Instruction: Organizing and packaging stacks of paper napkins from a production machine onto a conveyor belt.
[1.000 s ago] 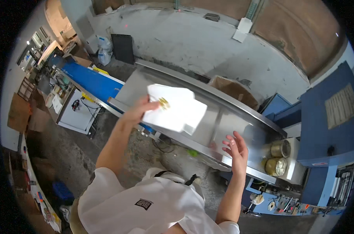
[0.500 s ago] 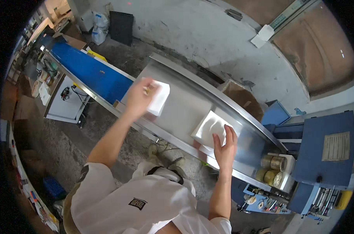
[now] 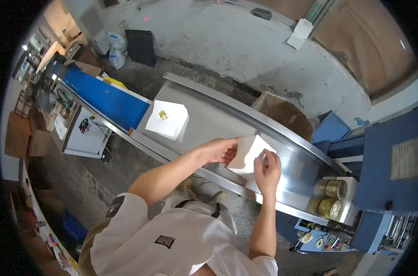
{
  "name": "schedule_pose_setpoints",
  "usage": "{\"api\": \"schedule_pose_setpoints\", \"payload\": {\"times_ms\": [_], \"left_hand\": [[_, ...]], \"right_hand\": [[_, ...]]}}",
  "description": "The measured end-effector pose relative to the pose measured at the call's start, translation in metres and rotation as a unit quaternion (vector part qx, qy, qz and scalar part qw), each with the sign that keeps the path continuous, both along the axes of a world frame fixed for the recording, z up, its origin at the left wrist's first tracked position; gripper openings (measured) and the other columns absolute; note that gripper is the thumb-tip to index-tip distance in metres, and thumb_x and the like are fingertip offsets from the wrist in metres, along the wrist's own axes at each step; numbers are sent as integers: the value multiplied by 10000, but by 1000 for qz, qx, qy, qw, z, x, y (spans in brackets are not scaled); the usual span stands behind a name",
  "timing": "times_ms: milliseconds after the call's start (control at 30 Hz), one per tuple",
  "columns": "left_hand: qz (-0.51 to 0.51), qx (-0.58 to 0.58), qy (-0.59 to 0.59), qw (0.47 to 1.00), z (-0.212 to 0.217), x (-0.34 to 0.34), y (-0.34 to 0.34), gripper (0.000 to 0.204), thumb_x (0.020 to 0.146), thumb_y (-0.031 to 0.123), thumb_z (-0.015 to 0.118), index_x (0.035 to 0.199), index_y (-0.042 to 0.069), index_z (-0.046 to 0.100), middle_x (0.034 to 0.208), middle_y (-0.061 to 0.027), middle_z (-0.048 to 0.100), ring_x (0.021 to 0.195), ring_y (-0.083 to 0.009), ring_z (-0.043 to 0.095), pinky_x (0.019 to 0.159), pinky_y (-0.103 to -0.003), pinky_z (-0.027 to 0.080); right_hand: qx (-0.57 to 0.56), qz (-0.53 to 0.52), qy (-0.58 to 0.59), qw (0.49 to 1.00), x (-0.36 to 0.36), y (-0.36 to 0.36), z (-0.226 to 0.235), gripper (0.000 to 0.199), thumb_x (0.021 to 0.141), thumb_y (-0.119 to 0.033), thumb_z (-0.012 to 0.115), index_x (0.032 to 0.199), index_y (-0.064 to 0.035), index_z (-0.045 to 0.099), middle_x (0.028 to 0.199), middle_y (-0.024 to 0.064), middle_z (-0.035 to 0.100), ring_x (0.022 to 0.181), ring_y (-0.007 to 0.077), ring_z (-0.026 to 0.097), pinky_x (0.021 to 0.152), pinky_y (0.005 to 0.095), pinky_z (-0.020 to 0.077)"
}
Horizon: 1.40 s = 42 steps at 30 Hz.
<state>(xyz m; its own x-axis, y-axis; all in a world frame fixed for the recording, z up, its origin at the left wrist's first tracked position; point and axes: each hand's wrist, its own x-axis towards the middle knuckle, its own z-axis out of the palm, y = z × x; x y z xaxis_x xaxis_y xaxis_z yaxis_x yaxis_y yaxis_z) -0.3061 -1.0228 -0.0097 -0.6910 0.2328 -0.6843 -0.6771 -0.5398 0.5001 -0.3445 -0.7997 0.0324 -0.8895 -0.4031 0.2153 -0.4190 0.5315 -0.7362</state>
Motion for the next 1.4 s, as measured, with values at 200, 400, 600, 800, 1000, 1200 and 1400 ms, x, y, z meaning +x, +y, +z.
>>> {"api": "schedule_pose_setpoints", "payload": {"times_ms": [200, 400, 600, 800, 1000, 1200, 1400], "left_hand": [[-31, -184, 156, 970, 33, -23, 64, 395, 950, 441, 637, 1041, 57, 658, 759, 58, 562, 632, -49, 500, 572, -215, 414], [-27, -172, 184, 967, 23, -27, 121, 608, 968, 491, 577, 1323, 1, 525, 1118, -98, 643, 997, -129, 606, 811, -268, 504], [69, -274, 395, 874, 62, 0, 129, 795, 924, 333, 654, 1493, -30, 233, 1471, -239, 390, 1339, -314, 431, 1085, -395, 378], [80, -379, 564, 729, 97, 17, 122, 1007, 852, 345, 715, 1511, -96, 95, 1543, -271, 241, 1445, -364, 270, 1173, -427, 242], [83, -422, 551, 715, 89, 28, 113, 975, 850, 337, 720, 1503, -95, 139, 1542, -290, 240, 1440, -391, 284, 1170, -437, 264], [86, -441, 530, 719, 95, 34, 107, 947, 847, 341, 724, 1504, -82, 189, 1536, -273, 297, 1433, -359, 323, 1161, -414, 279], [83, -455, 516, 721, 90, 35, 104, 933, 843, 336, 727, 1499, -78, 208, 1506, -273, 349, 1409, -356, 367, 1142, -414, 315]], "right_hand": [[-123, -33, -199, 972, -32, 87, -31, 362, 939, -132, 584, 1261, 34, 586, 1166, 140, 648, 991, 211, 633, 837, 300, 510], [-259, -56, -448, 854, -40, 111, -57, 682, 1017, -546, 427, 1398, 17, 474, 1323, 132, 569, 1205, 231, 547, 991, 373, 457], [-323, 34, -205, 924, 3, 66, 13, 705, 923, -302, 658, 1447, 40, 332, 1343, 167, 515, 1251, 244, 487, 1054, 372, 386], [-382, 34, -109, 917, 22, 65, 4, 901, 869, -403, 710, 1483, 42, 224, 1429, 176, 403, 1305, 263, 436, 1082, 406, 365], [-369, 31, -123, 921, 33, 59, 15, 942, 859, -526, 701, 1456, 62, 271, 1403, 178, 435, 1296, 264, 450, 1073, 404, 373], [-360, 37, -135, 922, 35, 57, 19, 929, 885, -528, 667, 1467, 72, 262, 1425, 191, 423, 1312, 274, 437, 1085, 409, 355], [-355, 39, -127, 925, 38, 56, 19, 929, 896, -529, 650, 1478, 72, 247, 1441, 203, 402, 1331, 278, 412, 1099, 411, 335]]}}
